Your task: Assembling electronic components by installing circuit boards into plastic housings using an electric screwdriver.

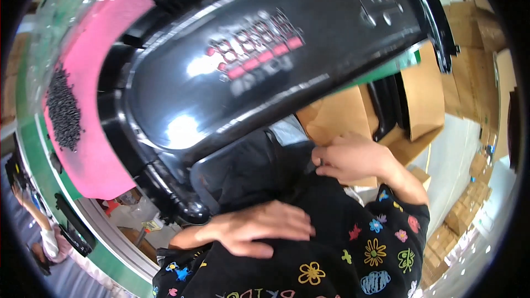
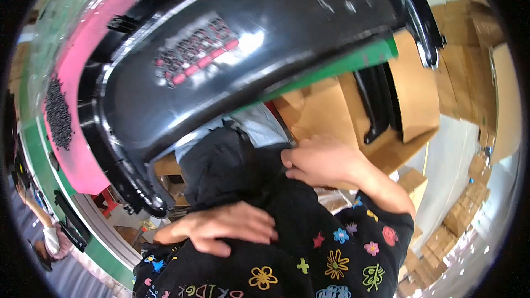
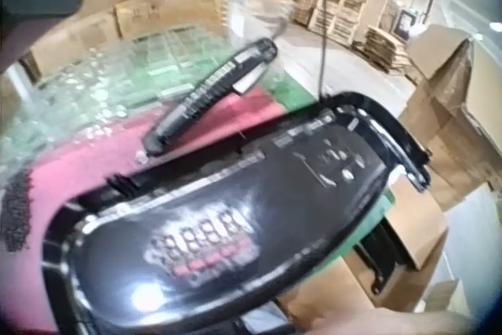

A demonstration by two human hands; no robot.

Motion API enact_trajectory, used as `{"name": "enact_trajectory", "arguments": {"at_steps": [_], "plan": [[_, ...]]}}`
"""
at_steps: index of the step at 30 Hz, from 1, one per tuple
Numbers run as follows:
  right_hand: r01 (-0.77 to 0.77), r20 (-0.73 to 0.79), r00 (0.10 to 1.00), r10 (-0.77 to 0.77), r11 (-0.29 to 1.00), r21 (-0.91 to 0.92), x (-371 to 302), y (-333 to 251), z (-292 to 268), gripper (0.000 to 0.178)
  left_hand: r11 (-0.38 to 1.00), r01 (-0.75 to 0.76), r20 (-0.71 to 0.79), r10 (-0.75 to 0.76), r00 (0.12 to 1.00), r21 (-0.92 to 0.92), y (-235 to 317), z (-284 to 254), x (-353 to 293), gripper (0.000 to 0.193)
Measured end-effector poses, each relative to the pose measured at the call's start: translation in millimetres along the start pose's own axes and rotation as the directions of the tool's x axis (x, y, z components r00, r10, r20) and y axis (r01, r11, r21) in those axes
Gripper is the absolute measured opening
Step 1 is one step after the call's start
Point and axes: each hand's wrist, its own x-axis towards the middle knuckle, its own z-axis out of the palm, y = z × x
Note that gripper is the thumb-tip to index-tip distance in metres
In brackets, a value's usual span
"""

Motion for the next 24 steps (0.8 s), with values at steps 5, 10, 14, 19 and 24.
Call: {"name": "enact_trajectory", "arguments": {"at_steps": [5, 10, 14, 19, 24], "plan": [[0.315, 0.261, 0.833, -0.488, 0.807, 0.5, 18, -36, 9, 0.03, 0.961, -0.027, 0.048, 0.015, 0.999, 0.276, 98, -6, -11, 0.056], [0.354, -0.03, 0.934, -0.356, 0.914, 0.196, 19, -62, 45, 0.025, 0.807, -0.152, 0.166, 0.068, 0.984, 0.57, 188, -37, -32, 0.033], [0.601, -0.002, 0.718, -0.696, 0.619, 0.505, 19, -78, 25, 0.024, 0.248, 0.268, -0.319, 0.195, 0.928, 0.931, 198, -84, 1, 0.019], [0.56, 0.379, 0.447, -0.81, 0.584, 0.588, -8, -128, -71, 0.013, -0.053, 0.467, -0.434, 0.289, 0.853, 0.883, 167, -149, 43, 0.037], [0.636, -0.294, 0.71, -0.64, 0.762, -0.122, 15, -161, -188, 0.004, -0.068, 0.459, -0.434, 0.228, 0.872, 0.886, 170, -179, 7, 0.025]]}}
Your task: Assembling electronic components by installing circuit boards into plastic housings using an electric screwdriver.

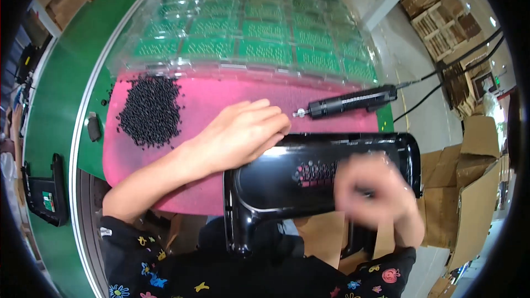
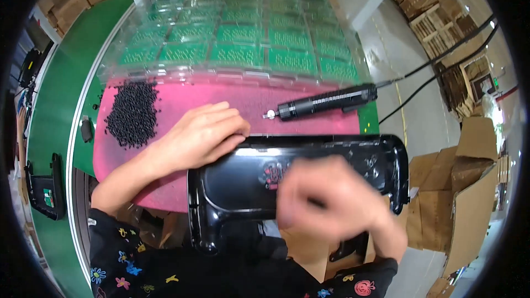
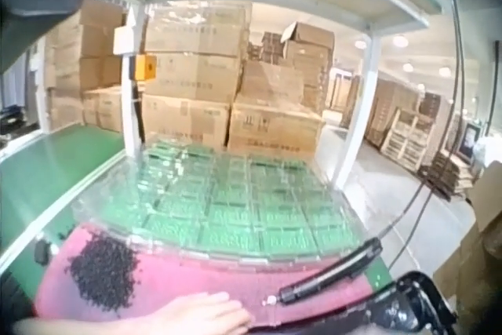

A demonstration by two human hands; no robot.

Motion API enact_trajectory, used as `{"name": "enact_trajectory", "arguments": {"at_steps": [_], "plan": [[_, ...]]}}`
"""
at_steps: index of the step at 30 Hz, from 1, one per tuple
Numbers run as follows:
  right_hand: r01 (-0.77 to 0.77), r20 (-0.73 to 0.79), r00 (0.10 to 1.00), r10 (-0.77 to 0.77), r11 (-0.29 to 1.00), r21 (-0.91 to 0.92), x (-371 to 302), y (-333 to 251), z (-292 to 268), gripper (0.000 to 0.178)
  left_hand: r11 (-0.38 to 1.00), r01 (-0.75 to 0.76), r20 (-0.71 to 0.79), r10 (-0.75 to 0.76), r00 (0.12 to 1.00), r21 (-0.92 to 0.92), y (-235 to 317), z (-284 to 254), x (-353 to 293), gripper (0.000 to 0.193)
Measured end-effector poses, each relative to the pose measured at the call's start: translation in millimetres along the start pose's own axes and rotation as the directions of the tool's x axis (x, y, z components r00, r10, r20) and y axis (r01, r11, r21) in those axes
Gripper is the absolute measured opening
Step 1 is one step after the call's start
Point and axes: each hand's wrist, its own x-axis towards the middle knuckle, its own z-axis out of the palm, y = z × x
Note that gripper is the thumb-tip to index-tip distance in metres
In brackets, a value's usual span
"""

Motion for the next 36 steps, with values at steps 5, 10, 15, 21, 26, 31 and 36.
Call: {"name": "enact_trajectory", "arguments": {"at_steps": [5, 10, 15, 21, 26, 31, 36], "plan": [[-0.293, -0.573, 0.816, -0.082, 0.795, -0.531, 115, 78, -96, 0.018, 0.995, 0.071, 0.025, -0.073, 0.997, 0.067, 6, -20, -9, 0.042], [-0.605, -0.608, 0.792, 0.058, 0.214, -0.767, 205, 159, -164, 0.042, 0.98, 0.11, -0.055, -0.103, 0.993, 0.163, -13, -23, -20, 0.022], [-0.714, -0.683, 0.697, 0.217, 0.126, -0.688, 265, 215, -198, 0.045, 0.986, 0.116, -0.056, -0.11, 0.992, 0.119, -19, -25, -24, 0.02], [-0.696, -0.627, 0.679, 0.382, 0.064, -0.715, 307, 237, -225, 0.052, 0.992, 0.106, 0.06, -0.111, 0.992, 0.074, -28, -17, -28, 0.023], [-0.702, -0.606, 0.682, 0.409, 0.135, -0.699, 298, 246, -236, 0.06, 0.995, 0.094, 0.151, -0.099, 0.983, 0.044, -27, -26, -23, 0.024], [-0.657, -0.611, 0.744, 0.27, 0.136, -0.741, 279, 226, -214, 0.066, 0.989, 0.094, 0.109, -0.107, 0.988, 0.118, -32, -37, -27, 0.026], [-0.633, -0.606, 0.77, 0.202, 0.365, -0.683, 255, 240, -225, 0.058, 0.992, 0.119, 0.092, -0.121, 0.988, 0.033, -35, -33, -22, 0.016]]}}
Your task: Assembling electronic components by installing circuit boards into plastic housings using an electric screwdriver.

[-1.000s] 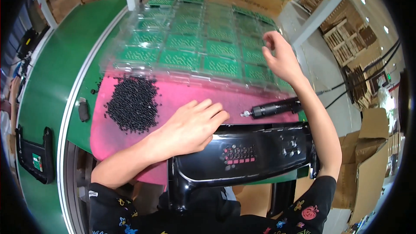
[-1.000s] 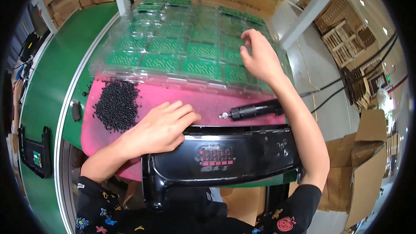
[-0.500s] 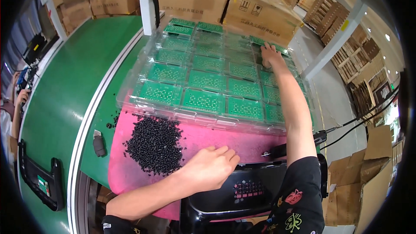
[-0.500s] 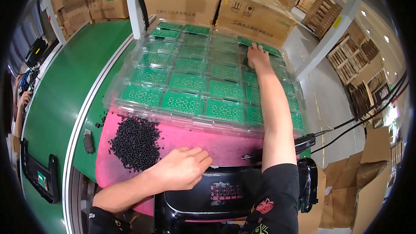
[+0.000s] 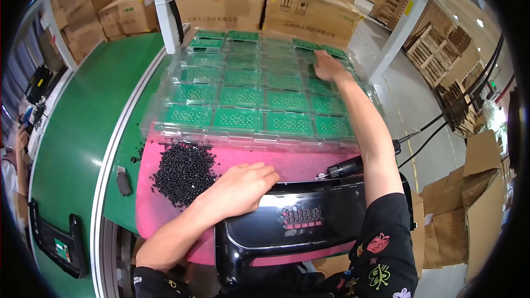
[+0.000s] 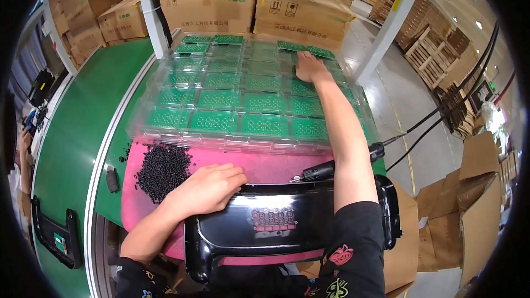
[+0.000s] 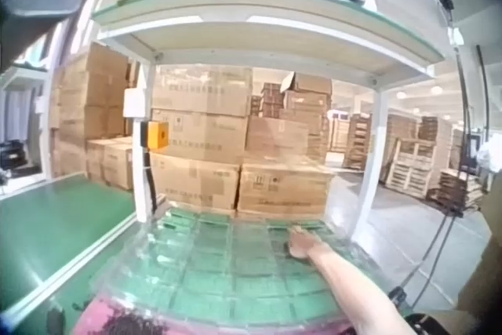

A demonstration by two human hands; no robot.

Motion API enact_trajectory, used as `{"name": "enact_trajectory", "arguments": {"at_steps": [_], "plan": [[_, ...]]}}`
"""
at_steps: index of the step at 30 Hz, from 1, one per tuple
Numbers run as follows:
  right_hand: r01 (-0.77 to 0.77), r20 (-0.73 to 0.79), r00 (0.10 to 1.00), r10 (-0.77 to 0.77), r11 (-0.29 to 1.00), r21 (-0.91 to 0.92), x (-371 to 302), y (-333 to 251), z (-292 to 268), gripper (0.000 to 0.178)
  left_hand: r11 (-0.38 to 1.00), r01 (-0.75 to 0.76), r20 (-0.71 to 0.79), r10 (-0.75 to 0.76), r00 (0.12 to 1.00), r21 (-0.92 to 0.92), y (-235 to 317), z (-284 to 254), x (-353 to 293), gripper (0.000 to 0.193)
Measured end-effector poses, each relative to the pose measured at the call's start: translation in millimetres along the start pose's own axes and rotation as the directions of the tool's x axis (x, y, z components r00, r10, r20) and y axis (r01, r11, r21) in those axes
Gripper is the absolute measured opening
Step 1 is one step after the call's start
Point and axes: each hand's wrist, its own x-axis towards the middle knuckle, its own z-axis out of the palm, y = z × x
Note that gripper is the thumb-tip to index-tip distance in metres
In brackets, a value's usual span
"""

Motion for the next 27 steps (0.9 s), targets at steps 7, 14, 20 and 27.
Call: {"name": "enact_trajectory", "arguments": {"at_steps": [7, 14, 20, 27], "plan": [[-0.086, -0.141, 0.987, 0.083, 0.996, -0.012, -3, -17, -8, 0.044, 1.0, 0.012, 0.019, -0.012, 1.0, 0.001, -4, 5, -3, 0.016], [-0.123, -0.036, 0.992, 0.118, 0.927, -0.353, 32, -32, 11, 0.051, 0.999, -0.024, 0.024, 0.025, 0.999, -0.026, -7, 9, -1, 0.02], [-0.035, -0.125, 0.992, -0.006, 0.948, -0.316, 26, -27, 13, 0.06, 0.999, -0.019, 0.04, 0.021, 0.999, -0.042, -8, 6, 4, 0.02], [0.301, -0.459, 0.794, -0.398, 0.914, -0.271, -29, -35, -35, 0.061, 1.0, -0.012, 0.043, 0.012, 0.999, -0.017, 0, 5, 0, 0.021]]}}
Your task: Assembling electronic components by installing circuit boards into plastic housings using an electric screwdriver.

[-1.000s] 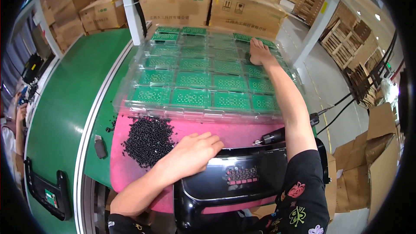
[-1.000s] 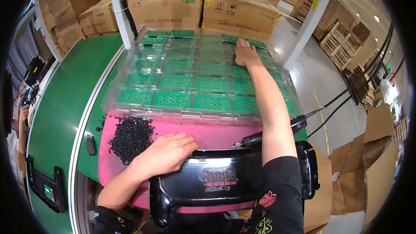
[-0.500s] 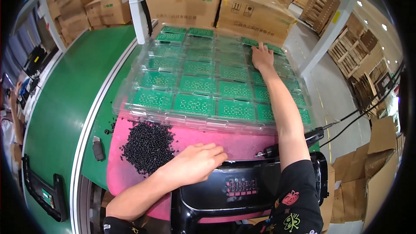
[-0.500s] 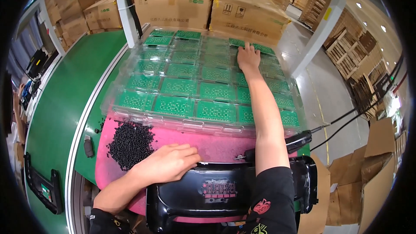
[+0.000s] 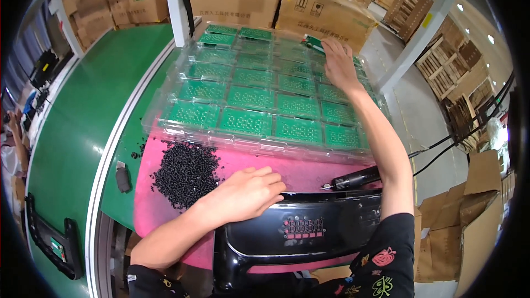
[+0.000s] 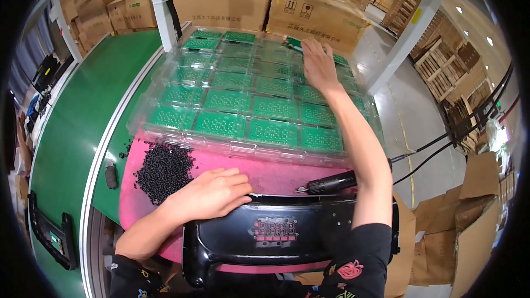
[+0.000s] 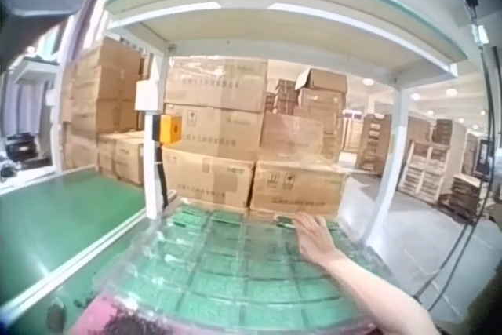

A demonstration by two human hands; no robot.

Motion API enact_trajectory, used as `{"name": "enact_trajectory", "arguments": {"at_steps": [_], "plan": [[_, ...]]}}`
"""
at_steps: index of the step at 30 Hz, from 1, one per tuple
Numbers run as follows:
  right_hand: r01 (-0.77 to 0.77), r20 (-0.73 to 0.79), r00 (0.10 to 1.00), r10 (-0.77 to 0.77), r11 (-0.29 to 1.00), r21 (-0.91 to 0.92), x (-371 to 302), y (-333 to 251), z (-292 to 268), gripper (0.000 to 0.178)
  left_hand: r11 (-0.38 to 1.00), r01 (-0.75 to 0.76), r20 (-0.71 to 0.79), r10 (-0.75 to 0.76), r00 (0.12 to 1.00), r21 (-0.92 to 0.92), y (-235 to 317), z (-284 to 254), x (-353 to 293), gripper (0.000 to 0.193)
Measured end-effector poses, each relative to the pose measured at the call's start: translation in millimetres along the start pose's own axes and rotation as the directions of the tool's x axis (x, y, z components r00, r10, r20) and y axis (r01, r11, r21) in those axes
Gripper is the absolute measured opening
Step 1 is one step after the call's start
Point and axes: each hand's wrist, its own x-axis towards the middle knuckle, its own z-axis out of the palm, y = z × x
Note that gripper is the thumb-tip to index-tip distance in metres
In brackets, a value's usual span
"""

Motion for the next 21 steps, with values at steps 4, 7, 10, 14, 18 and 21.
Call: {"name": "enact_trajectory", "arguments": {"at_steps": [4, 7, 10, 14, 18, 21], "plan": [[0.09, -0.107, 0.992, -0.063, 0.958, 0.272, -25, -45, -78, 0.042, 0.998, 0.003, -0.222, 0.01, 0.975, 0.056, 6, -12, 1, 0.033], [-0.039, -0.058, 0.994, 0.092, 0.799, 0.599, -52, -80, -132, 0.03, 0.986, 0.074, -0.498, 0.01, 0.867, 0.149, 9, -20, 3, 0.056], [-0.124, 0.092, 0.992, 0.083, 0.646, 0.753, -77, -112, -184, 0.022, 0.955, 0.128, -0.648, 0.08, 0.758, 0.268, 12, -31, 4, 0.082], [-0.122, 0.119, 0.992, 0.035, 0.46, 0.88, -107, -129, -211, 0.019, 0.952, 0.097, -0.58, 0.093, 0.809, 0.289, 19, -30, 7, 0.078], [-0.23, 0.256, 0.967, 0.009, 0.467, 0.854, -127, -132, -238, 0.034, 0.956, 0.044, -0.554, 0.13, 0.823, 0.289, 27, -31, 4, 0.073], [-0.175, 0.196, 0.979, 0.051, 0.699, 0.694, -145, -120, -245, 0.027, 0.976, -0.027, -0.572, 0.15, 0.807, 0.218, 27, -29, 5, 0.068]]}}
